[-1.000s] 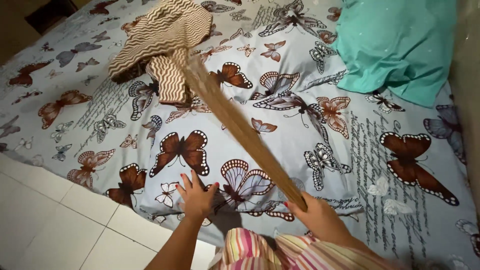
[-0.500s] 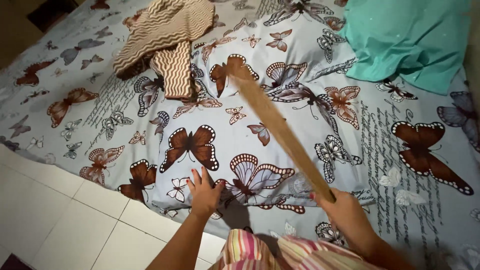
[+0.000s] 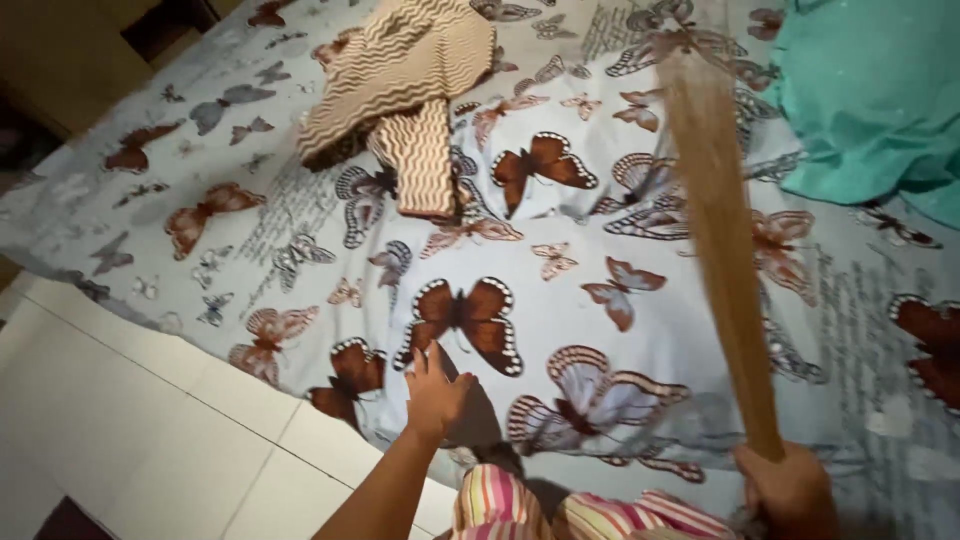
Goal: Dusting a bed using a bundle of sticks (broom).
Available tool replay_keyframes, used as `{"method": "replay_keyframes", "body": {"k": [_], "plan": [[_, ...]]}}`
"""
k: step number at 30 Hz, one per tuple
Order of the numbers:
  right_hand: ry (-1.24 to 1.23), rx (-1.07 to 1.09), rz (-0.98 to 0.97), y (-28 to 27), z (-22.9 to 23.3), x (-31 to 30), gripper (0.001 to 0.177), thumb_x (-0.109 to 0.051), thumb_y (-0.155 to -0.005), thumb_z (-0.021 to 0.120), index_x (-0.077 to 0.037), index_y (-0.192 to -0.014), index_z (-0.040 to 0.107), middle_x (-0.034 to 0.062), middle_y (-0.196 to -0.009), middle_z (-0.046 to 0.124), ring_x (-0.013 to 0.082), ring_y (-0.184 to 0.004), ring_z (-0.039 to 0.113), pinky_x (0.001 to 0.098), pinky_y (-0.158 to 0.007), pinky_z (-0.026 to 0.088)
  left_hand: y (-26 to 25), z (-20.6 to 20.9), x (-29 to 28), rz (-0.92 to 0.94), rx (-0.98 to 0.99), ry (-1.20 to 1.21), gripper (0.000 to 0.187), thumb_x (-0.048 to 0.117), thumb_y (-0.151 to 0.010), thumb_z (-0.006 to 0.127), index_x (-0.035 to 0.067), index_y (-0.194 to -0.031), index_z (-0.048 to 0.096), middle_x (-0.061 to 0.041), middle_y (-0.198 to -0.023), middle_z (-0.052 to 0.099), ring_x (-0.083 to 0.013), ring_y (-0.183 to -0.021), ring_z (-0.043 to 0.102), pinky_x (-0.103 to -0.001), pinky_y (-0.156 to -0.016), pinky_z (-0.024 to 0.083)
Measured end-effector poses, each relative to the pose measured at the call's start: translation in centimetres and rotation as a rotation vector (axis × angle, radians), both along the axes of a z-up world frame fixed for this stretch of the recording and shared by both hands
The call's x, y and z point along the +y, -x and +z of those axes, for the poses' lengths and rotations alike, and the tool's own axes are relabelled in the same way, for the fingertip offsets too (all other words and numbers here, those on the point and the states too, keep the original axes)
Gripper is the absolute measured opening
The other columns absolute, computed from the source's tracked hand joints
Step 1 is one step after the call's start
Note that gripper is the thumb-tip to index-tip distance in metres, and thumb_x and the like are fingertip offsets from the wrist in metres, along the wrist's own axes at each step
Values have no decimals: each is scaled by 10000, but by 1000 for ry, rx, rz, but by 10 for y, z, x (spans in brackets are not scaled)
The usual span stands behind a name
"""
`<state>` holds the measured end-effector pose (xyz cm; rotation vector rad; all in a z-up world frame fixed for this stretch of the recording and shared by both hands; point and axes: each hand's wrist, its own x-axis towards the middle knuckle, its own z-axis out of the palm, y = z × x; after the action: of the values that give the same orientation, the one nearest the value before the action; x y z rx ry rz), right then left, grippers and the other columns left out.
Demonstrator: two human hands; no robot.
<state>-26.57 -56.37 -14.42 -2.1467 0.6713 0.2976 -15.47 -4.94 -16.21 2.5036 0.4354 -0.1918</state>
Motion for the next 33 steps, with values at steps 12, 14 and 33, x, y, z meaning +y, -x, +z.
{"method": "replay_keyframes", "body": {"k": [12,14,33], "plan": [[670,-164,644,-26,-120,45,210,-382,-752,661,-282,-886,789,65,-587,665,281,-525,672,428,-522,517,-9,3,64,168,187,571,1141,238,-742,800,26,-1605,84,-252,-1364,621,-306,-1195,642,-364,-1001,524],[508,-34,591,-34,-104,69,194,-375,-803,646,-227,-793,772,55,-539,683,240,-513,702,392,-542,536,-6,9,64,144,152,599,1136,230,-740,802,19,-1600,90,-245,-1361,618,-305,-1192,636,-365,-996,525],[262,107,489,-75,17,155,331,-339,-801,742,-53,-948,822,208,-752,768,357,-745,779,461,-717,601,10,25,15,-1,-51,336,1025,231,-728,755,41,-1578,214,-294,-1547,370,-413,-1458,354,-404,-1192,309]]}}
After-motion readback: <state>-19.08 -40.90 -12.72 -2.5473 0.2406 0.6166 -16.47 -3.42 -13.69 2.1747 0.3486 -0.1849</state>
